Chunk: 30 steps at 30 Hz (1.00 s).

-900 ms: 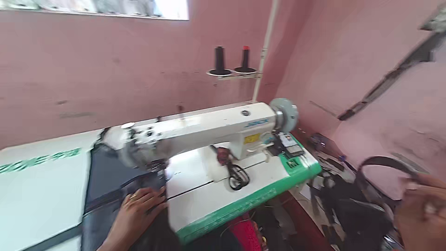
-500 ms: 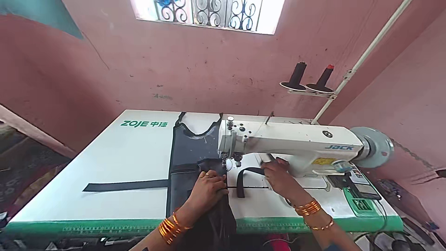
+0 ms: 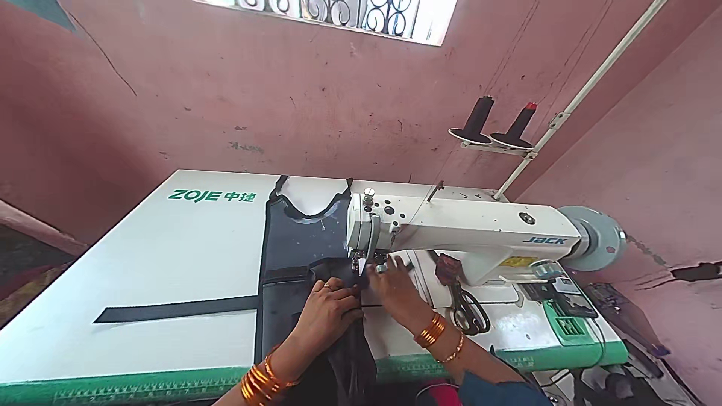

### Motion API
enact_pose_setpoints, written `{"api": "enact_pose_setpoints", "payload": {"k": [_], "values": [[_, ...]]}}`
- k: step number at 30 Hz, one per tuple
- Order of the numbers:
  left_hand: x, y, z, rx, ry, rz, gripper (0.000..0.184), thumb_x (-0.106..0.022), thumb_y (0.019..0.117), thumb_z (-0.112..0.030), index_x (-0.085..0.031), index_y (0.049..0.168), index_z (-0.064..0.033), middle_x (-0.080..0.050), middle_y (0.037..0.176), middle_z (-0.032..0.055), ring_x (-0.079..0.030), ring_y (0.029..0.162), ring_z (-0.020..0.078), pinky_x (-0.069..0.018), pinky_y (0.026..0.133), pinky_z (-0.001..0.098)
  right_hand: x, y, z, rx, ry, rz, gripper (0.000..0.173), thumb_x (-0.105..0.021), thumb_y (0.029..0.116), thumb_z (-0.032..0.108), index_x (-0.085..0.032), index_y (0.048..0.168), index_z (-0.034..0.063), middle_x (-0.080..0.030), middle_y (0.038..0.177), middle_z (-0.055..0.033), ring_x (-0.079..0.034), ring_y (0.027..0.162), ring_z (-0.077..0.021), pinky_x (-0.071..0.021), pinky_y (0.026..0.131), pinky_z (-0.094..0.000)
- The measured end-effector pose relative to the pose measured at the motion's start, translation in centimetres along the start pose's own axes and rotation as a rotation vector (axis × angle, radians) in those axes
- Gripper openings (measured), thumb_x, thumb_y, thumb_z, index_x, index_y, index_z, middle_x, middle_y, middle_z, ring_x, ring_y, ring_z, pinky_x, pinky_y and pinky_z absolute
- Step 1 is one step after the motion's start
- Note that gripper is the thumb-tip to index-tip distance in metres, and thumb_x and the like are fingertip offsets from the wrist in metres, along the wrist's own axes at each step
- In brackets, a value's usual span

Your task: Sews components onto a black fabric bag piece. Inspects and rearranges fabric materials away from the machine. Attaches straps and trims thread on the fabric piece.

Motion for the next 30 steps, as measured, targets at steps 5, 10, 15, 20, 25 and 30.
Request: {"api": "enact_pose_setpoints", "payload": {"k": [5,10,15,20,25,30], "values": [[-0.2,0.0,0.2,0.004,0.004,0.001,0.03,-0.061,0.0937,-0.045,-0.079,0.086,-0.0222,-0.078,0.11,-0.0066,-0.07,0.107,0.0208,-0.051,0.078,0.0449,2.8,-5.0,-7.7,-0.201,0.518,-0.394,0.031,-0.059,0.085,-0.012,-0.073,0.112,-0.0074,-0.064,0.126,-0.0276,-0.071,0.101,-0.0324,-0.0616,0.082,-0.0408],[-0.3,-0.1,0.4,0.005,0.003,0.01,0.031,-0.06,0.0946,-0.046,-0.08,0.089,-0.0231,-0.078,0.113,-0.0074,-0.069,0.109,0.0204,-0.0506,0.08,0.0451,5.4,-7.6,-10.5,-0.018,0.33,-0.552,0.038,-0.052,0.0863,-0.004,-0.078,0.112,0.0042,-0.071,0.119,-0.0174,-0.069,0.108,-0.0308,-0.0562,0.094,-0.0465],[-0.3,-0.1,0.3,0.011,0.004,0.015,0.03,-0.062,0.0945,-0.045,-0.081,0.091,-0.0223,-0.077,0.115,-0.0068,-0.069,0.11,0.0209,-0.0512,0.082,0.0458,3.9,-5.9,-8.6,-0.166,0.168,-0.079,0.079,-0.056,0.0782,-0.013,-0.054,0.151,0.0178,-0.058,0.142,-0.0215,-0.052,0.132,-0.0449,-0.0404,0.109,-0.0612],[-0.3,-0.1,0.2,0.025,0.002,0.049,0.029,-0.063,0.0948,-0.044,-0.081,0.093,-0.0221,-0.077,0.116,-0.0061,-0.069,0.111,0.0216,-0.0512,0.083,0.0469,3.0,-6.8,-7.3,-0.05,-0.187,-0.286,0.018,-0.07,0.0796,-0.005,-0.079,0.089,0.0069,-0.064,0.133,-0.0237,-0.055,0.127,-0.0519,-0.0419,0.103,-0.0697],[0.0,0.0,0.1,0.018,-0.014,0.033,0.027,-0.065,0.0935,-0.042,-0.081,0.091,-0.0213,-0.078,0.114,-0.0055,-0.07,0.109,0.0221,-0.0513,0.081,0.0477,8.4,-11.9,-6.8,0.199,0.674,-0.263,0.033,-0.07,0.0944,0.04,-0.071,0.073,0.0145,-0.066,0.133,-0.002,-0.051,0.138,-0.0192,-0.0435,0.115,-0.0411],[0.0,0.1,0.1,0.023,-0.03,0.03,0.026,-0.065,0.094,-0.041,-0.081,0.091,-0.0206,-0.078,0.113,-0.0052,-0.069,0.11,0.0217,-0.0511,0.081,0.0466,12.9,-16.3,-8.2,0.273,1.351,-0.257,0.019,-0.067,0.0996,0.022,-0.076,0.116,0.0222,-0.078,0.099,-0.0016,-0.075,0.082,-0.0128,-0.0634,0.071,-0.027]]}}
Point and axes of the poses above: each hand's wrist, its own y-axis towards the middle knuckle, its own x-axis out of the back of the hand, z = x × y, the point moved 7 cm from there along y, towards the middle knuckle
